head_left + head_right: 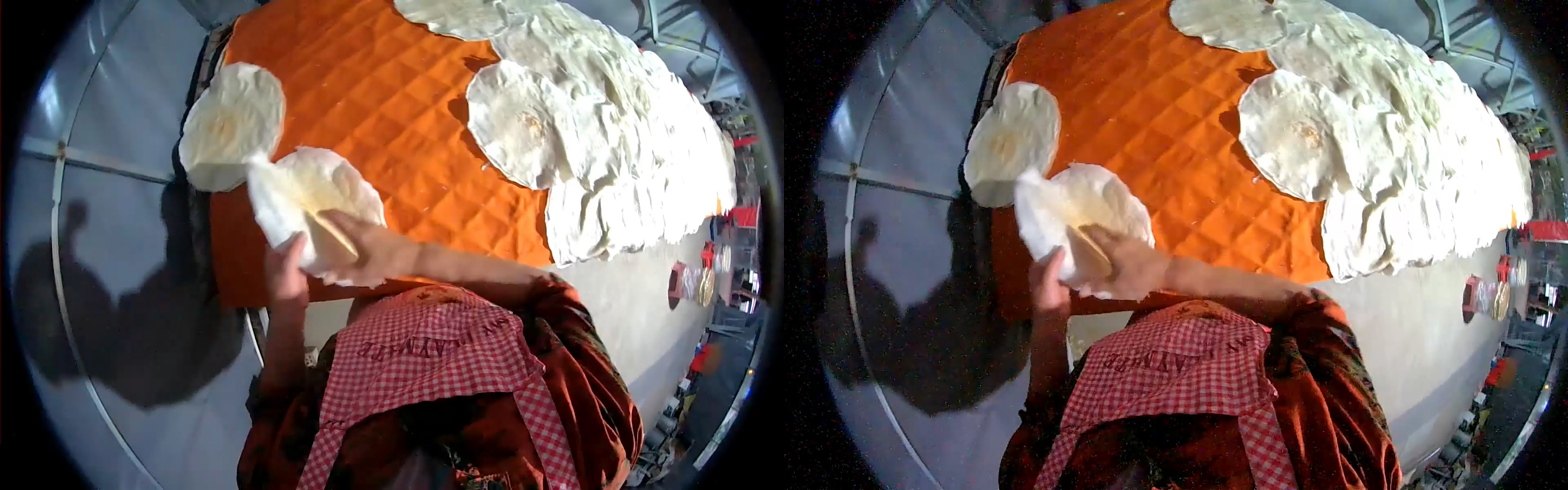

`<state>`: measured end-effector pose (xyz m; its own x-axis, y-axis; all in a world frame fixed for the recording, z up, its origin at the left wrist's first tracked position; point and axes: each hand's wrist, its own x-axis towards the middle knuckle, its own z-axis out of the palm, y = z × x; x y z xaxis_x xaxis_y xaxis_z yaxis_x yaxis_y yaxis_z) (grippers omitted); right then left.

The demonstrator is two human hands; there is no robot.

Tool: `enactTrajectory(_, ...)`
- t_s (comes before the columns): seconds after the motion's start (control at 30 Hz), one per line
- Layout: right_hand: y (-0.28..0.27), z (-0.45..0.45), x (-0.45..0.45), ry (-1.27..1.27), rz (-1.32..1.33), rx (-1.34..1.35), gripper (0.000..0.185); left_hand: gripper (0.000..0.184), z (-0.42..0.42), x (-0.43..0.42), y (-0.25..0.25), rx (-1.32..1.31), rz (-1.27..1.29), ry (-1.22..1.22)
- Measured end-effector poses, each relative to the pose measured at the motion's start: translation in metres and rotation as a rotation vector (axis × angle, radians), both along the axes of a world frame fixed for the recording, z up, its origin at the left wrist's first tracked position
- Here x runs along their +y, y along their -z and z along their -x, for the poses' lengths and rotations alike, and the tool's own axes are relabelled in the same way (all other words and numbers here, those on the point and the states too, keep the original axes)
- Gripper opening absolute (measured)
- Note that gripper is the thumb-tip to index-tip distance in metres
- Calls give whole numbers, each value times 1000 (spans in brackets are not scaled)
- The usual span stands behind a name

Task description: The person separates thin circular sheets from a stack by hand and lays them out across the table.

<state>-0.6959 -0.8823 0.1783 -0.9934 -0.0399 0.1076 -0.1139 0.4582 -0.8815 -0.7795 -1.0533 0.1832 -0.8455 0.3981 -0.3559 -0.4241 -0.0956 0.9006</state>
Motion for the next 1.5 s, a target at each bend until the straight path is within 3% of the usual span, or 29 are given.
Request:
enactTrajectory(0.07, 0, 13, -39, 96, -2, -115, 84, 41, -8, 9, -17, -43, 12, -49)
enactTrajectory(0.1, 7, 15, -46, 202, 12, -69, 72, 41, -7, 1, 1, 34, 138, 8)
enactTrajectory(0.2, 23, 28, -43, 255, 10, -70, 39, 38, 5, -19, 37, -91, -194, 30)
enactTrajectory(0.23, 15, 26, -33, 270, 70, -62, 25, 36, 4, -15, 31, -91, -146, -12)
enactTrajectory(0.27, -14, 21, -17, 240, 48, -119, 29, 35, 4, -15, 21, -87, -96, -59)
enactTrajectory(0.33, -32, 7, 13, 290, 123, 20, 36, 36, 10, -31, 29, 52, -150, -111)
enactTrajectory(0.4, -82, -27, 50, 204, 427, -134, 41, 38, 22, -47, 38, 138, 12, -160)
enactTrajectory(0.43, -99, -48, 67, 300, 424, -116, 37, 38, 28, -58, 44, 152, 84, -158)
enactTrajectory(0.53, -156, -105, 105, 573, 428, -215, 33, 32, 61, -103, 117, 902, 581, 48)
enactTrajectory(0.57, -162, -120, 122, 622, 453, -197, 32, 23, 51, -84, 80, 190, 343, -211)
enactTrajectory(0.67, -154, -151, 188, 747, 471, -336, 28, 16, 64, -92, 114, 262, 336, -229)
enactTrajectory(0.73, -103, -173, 253, 781, 240, -347, 32, 13, 76, -98, 155, 643, 463, -134)
enactTrajectory(0.8, -25, -195, 311, 811, -619, -179, 46, 9, 77, -97, 190, 911, 615, -64)
enactTrajectory(0.87, -7, -171, 292, 1012, -1109, -150, 48, 8, 60, -78, 173, 1178, 784, 7)
enactTrajectory(0.93, 44, -125, 285, 1038, -621, 14, 40, 14, 48, -70, 168, 1237, 962, -13)
enactTrajectory(1.0, 101, -63, 254, 776, -122, -27, 31, 22, 45, -68, 172, 1205, 1203, 12)
enactTrajectory(1.03, 102, -21, 215, 650, 381, -160, 22, 23, 47, -71, 175, 1260, 1238, 17)
enactTrajectory(1.07, 76, 15, 163, 687, 596, -315, 18, 24, 48, -73, 175, 1316, 1268, 24)
enactTrajectory(1.13, 115, 87, 112, 429, 872, -395, 26, 25, 44, -66, 152, 1208, 1302, 87)
enactTrajectory(1.2, 149, 162, 65, 420, 991, -341, 26, 26, 45, -67, 151, 1138, 1288, 125)
enactTrajectory(1.23, 141, 190, 48, 408, 996, -367, 25, 26, 47, -72, 167, 1118, 1262, 126)
enactTrajectory(1.33, 176, 286, 11, 647, 862, -340, 26, 24, 50, -72, 170, 1114, 1203, 70)
enactTrajectory(1.37, 161, 303, -4, 727, 821, -274, 28, 24, 49, -68, 156, 1052, 1191, 74)
enactTrajectory(1.47, 158, 350, -22, 833, 864, -451, 29, 24, 55, -74, 161, 1072, 1125, 69)
enactTrajectory(1.5, 195, 381, -22, 993, 752, -467, 26, 24, 56, -77, 162, 1072, 1096, 89)
